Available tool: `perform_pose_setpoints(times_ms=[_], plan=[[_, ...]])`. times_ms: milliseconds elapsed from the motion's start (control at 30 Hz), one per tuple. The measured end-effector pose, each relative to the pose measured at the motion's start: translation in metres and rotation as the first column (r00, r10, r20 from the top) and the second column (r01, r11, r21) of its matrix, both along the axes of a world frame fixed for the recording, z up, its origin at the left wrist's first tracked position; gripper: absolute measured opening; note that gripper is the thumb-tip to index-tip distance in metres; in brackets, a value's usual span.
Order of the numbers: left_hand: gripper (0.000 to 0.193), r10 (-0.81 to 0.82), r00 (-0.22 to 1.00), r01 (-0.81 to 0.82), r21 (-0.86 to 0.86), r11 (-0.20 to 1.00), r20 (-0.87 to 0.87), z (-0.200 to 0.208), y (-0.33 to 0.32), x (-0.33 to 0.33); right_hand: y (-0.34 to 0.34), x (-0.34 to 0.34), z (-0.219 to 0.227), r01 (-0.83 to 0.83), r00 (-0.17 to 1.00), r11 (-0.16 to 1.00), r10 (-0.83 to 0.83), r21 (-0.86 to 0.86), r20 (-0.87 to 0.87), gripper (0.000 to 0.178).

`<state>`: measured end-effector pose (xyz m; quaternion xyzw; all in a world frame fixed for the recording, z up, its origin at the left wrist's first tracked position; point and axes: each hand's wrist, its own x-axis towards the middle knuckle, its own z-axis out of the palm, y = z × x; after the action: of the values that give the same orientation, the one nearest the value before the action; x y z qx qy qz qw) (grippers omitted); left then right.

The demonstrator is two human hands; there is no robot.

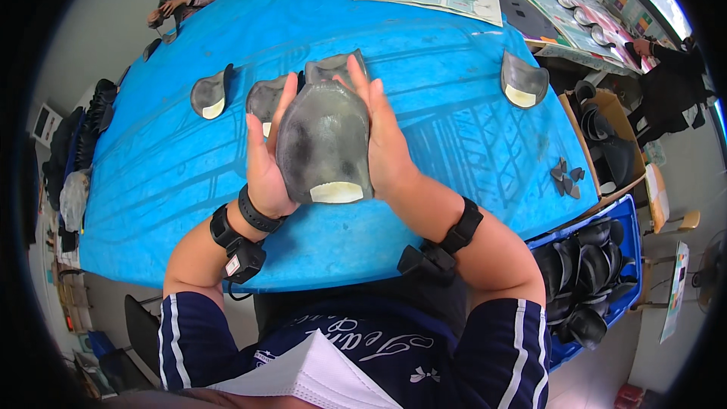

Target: The person is inspecting and arranging black shoe heel or toe components on a blue-covered table in a manufacturing setting.

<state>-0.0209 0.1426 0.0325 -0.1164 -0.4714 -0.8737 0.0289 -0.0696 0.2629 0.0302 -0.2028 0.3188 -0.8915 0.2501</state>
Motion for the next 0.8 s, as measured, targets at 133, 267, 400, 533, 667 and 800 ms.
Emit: perform_pose_setpoints(times_ms=[133, 267, 400, 533, 667, 800], plan=[[0.067, 0.025, 0.997, -0.035, -0.150, 0.988, -0.066, -0.005, -0.003, -0.003, 0.001, -0.002, 0.001, -0.044, 0.995, 0.997, 0.049, 0.069, -0.081, 0.059], [0.064, 0.025, 0.998, -0.030, -0.085, 0.996, -0.052, 0.006, -0.003, -0.004, -0.001, -0.008, 0.001, -0.023, 0.999, 0.999, 0.024, 0.032, -0.046, 0.059], [0.059, 0.055, 0.997, -0.060, 0.095, 0.994, 0.052, 0.013, -0.010, -0.013, 0.004, -0.014, 0.000, -0.026, 0.999, 0.996, 0.030, 0.082, -0.044, 0.064], [0.059, 0.106, 0.988, -0.123, 0.154, 0.980, 0.114, 0.007, -0.035, -0.020, 0.008, -0.013, 0.004, -0.115, 0.993, 0.935, 0.120, 0.337, 0.004, 0.071], [0.067, 0.282, 0.946, -0.300, 0.101, 0.949, 0.162, 0.020, -0.032, -0.021, 0.006, -0.008, 0.007, -0.209, 0.976, 0.909, 0.219, 0.360, 0.012, 0.065], [0.076, 0.183, 0.967, -0.189, 0.023, 0.982, 0.175, 0.017, -0.040, -0.030, 0.002, -0.014, 0.000, -0.232, 0.972, 0.949, 0.236, 0.213, 0.009, 0.057]])
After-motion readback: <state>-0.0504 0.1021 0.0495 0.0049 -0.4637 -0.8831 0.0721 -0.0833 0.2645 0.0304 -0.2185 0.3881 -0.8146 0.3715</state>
